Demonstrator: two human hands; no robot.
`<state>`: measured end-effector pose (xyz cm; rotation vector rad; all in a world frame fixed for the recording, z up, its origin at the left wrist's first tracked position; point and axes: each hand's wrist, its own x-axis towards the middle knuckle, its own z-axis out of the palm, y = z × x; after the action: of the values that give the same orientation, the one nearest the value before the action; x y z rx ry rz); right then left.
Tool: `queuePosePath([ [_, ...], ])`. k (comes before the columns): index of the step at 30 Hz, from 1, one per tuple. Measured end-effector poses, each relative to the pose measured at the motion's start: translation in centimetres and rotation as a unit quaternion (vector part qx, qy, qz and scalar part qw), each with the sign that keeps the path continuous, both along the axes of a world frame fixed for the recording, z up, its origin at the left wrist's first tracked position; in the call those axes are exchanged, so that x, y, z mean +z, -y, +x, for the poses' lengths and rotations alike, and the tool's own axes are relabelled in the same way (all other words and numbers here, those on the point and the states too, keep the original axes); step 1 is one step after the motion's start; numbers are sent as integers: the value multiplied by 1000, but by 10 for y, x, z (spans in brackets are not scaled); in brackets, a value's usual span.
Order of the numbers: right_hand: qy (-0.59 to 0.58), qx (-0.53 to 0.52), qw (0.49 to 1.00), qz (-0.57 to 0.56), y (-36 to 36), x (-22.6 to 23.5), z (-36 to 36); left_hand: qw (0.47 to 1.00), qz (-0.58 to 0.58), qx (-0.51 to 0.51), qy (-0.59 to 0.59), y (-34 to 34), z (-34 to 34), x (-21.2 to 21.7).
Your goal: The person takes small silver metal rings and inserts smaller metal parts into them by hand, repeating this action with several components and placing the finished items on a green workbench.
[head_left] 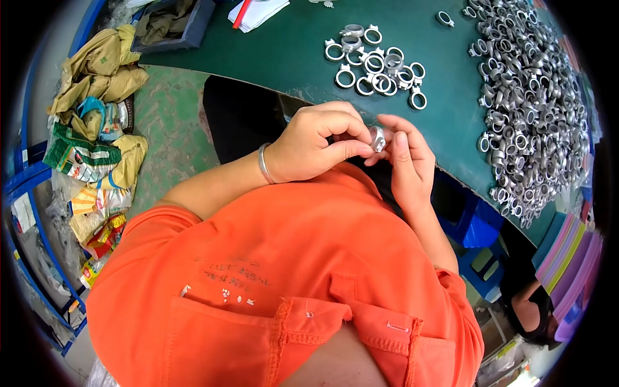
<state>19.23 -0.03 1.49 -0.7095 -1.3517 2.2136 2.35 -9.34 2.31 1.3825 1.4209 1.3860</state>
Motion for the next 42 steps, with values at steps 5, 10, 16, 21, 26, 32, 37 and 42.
queuePosePath([
  [5, -118, 13, 993, -24, 0, -12, -2, 999, -35, 10, 11, 7, -4, 0],
  [10, -168, -23, 985, -18, 3, -14, -6, 944, -132, 14, 303, 10, -6, 1],
  [16, -68, 19, 969, 237, 7, -10, -3, 937, -136, -12, 322, 14, -5, -10],
  [21, 94, -108, 798, 585, -25, -10, -2, 991, -132, 10, -2, 16, -16, -3],
  [26, 257, -125, 697, 658, -50, -12, -2, 987, -144, 40, -52, 15, -14, -8],
  [32, 81, -78, 958, 265, -37, -7, 2, 988, -149, 22, 39, 3, -8, -3],
  [37, -13, -31, 951, 308, -13, -7, -2, 963, -108, -9, 248, -11, -1, -1],
  [42, -18, -33, 949, 312, -13, -6, -4, 995, -43, -23, 92, -11, -4, 3],
])
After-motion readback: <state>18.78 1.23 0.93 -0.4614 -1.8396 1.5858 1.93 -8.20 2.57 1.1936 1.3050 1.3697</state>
